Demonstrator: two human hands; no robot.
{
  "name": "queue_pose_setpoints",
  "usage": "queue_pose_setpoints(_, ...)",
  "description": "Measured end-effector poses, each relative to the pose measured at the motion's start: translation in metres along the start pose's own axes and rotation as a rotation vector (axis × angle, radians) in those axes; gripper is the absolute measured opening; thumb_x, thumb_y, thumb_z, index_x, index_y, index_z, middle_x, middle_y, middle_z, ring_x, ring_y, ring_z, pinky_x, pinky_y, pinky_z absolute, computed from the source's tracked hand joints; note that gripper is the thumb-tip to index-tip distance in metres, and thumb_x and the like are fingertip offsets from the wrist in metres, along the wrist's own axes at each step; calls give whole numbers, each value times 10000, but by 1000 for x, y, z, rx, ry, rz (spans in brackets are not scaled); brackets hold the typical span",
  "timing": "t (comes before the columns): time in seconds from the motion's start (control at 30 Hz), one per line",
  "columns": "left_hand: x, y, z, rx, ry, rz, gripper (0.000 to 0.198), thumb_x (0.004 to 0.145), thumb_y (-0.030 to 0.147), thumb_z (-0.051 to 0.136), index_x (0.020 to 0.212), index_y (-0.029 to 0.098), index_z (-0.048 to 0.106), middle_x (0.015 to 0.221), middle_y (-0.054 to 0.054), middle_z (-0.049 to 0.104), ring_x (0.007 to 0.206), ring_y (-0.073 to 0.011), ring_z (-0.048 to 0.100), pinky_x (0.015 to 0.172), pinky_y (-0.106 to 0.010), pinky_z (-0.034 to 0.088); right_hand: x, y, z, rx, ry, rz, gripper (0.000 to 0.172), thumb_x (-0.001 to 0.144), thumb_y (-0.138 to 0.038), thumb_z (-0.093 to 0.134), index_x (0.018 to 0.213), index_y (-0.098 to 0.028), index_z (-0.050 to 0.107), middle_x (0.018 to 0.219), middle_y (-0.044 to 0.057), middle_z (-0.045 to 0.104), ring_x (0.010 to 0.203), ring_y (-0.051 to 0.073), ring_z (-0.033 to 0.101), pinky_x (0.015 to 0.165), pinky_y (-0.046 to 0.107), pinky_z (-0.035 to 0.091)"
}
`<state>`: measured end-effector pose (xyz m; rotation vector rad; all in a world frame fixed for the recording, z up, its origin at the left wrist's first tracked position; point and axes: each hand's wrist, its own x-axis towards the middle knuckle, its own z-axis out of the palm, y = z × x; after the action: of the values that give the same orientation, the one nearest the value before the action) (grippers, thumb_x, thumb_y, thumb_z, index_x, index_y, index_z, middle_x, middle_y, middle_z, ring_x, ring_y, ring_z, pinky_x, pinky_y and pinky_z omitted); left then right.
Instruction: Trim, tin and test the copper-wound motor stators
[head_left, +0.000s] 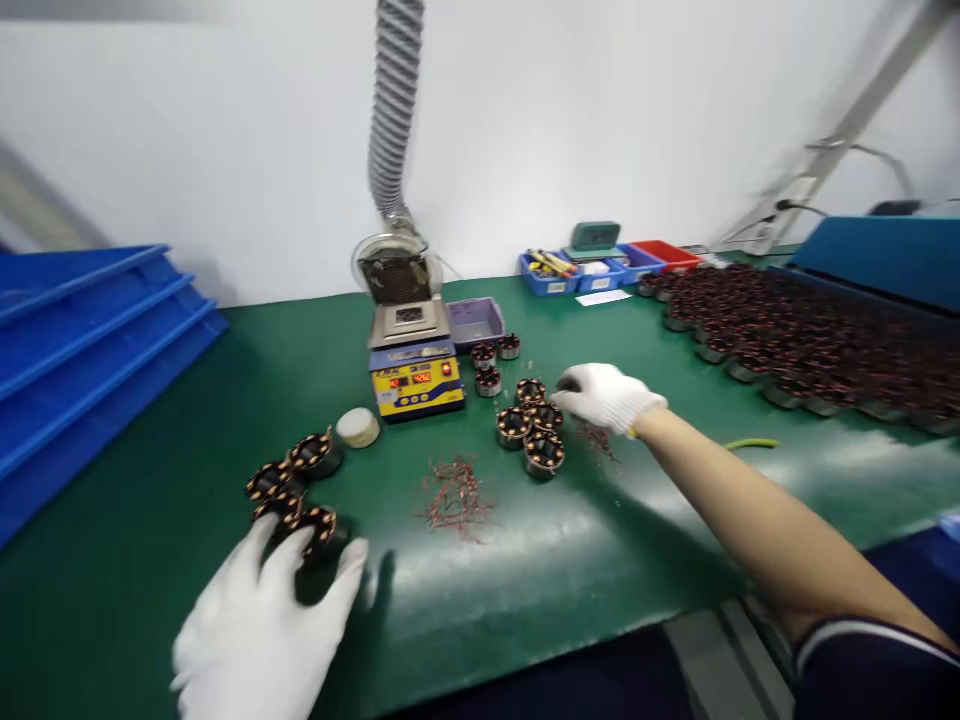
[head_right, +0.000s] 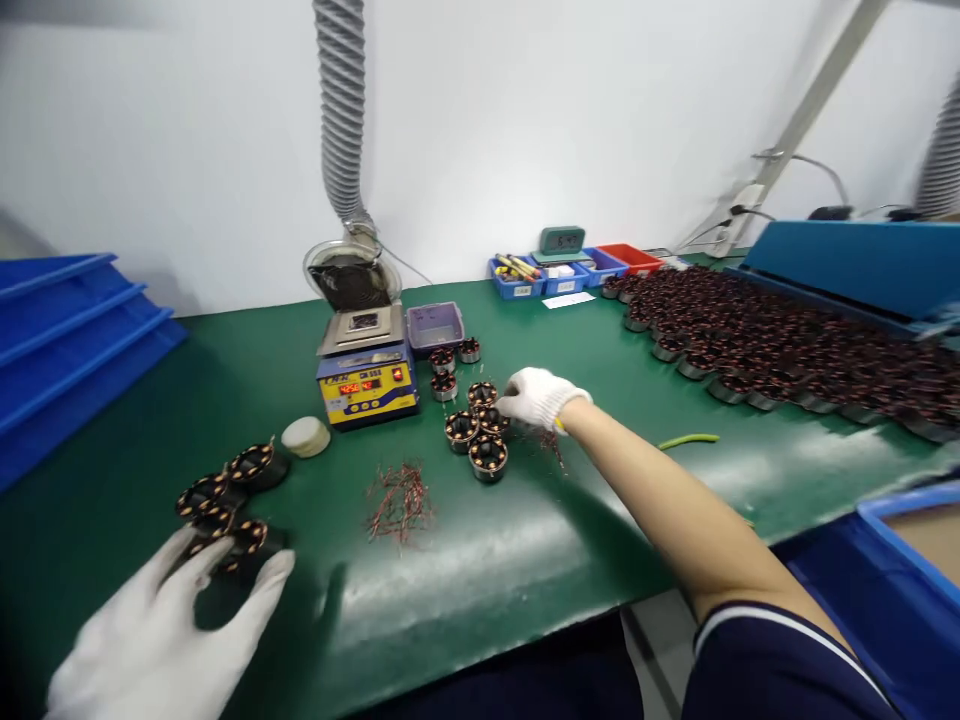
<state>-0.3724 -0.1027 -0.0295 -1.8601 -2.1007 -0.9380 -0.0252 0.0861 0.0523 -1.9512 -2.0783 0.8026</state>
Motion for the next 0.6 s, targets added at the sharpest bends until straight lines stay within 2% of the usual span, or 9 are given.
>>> queue_pose_setpoints(0.07, 1, -7, 6, 206, -43, -51, 398, 788, 503, 597, 987, 160, 634, 1330, -190, 516, 1170, -429, 503, 941, -564, 427, -22, -7, 6, -134, 336, -105, 376, 781, -490, 608, 1018, -211, 695, 1014, 93, 704, 964, 304, 655, 804, 400, 527)
queue_pose_setpoints(0.13, 4, -14, 14, 268, -38, -32, 304, 821, 444, 570, 914, 163, 641, 1280, -174, 562, 1187, -386, 510, 961, -521, 435, -50, -16, 21, -7, 499, -203, 400, 821, -493, 578, 1119, -238, 661, 1046, 67, 700, 942, 270, 663, 809, 386, 531)
queue_pose_setpoints(0.2, 5, -19, 19, 268, -12, -9, 211, 832, 373, 570, 878, 176, 630, 1308, -152, 549, 1280, -389, 425, 1013, -552, 384, -79, -28, 44, 226, 350, -382, 379, 816, -430, 611, 1128, -219, 651, 1005, 70, 710, 857, 230, 681, 724, 323, 556)
queue_pose_setpoints(0.27, 5, -17, 19, 182, -8, 7, 145, 832, 332, 582, 849, 188, 595, 1374, -134, 499, 1352, -385, 335, 1051, -572, 340, -101, -41, 71, 359, 34, -504, 327, 795, -343, 634, 1095, -216, 661, 974, 68, 715, 806, 211, 685, 662, 292, 563)
queue_pose_setpoints(0.37, 8, 5, 9, -128, -77, 25, 99, 862, 298, 560, 862, 209, 516, 1438, -120, 429, 1340, -297, 394, 1034, -466, 411, -111, -66, 110, 552, -295, -457, 472, 749, -277, 676, 1213, -244, 595, 978, 58, 706, 748, 191, 676, 613, 286, 560)
queue_pose_setpoints(0.43, 14, 26, 2, -294, -138, 121, 81, 871, 263, 549, 891, 219, 484, 1417, -118, 452, 1252, -249, 502, 962, -404, 476, -101, -81, 127, 785, -379, -412, 615, 727, -320, 706, 1307, -252, 514, 1018, 63, 697, 751, 191, 671, 607, 298, 559)
queue_pose_setpoints(0.5, 26, 47, -2, -344, -140, 320, 123, 847, 244, 586, 919, 228, 488, 1351, -102, 521, 1159, -245, 571, 917, -408, 500, -87, -88, 134, 1015, -397, -424, 602, 738, -382, 701, 1290, -225, 520, 1080, 77, 683, 831, 203, 670, 697, 329, 564)
queue_pose_setpoints(0.53, 33, 55, -2, -359, -99, 404, 192, 819, 257, 628, 957, 233, 498, 1306, -99, 557, 1118, -249, 594, 901, -417, 509, -80, -88, 134, 1096, -389, -442, 553, 754, -405, 689, 1250, -206, 547, 1096, 84, 678, 877, 210, 665, 757, 347, 556)
queue_pose_setpoints(0.6, 45, 68, 2, -430, -33, 417, 482, 728, 327, 730, 1130, 232, 484, 1262, -117, 581, 1067, -263, 621, 873, -421, 536, -74, -84, 130, 1176, -348, -473, 478, 793, -430, 657, 1193, -181, 580, 1098, 93, 678, 946, 223, 655, 840, 373, 533)
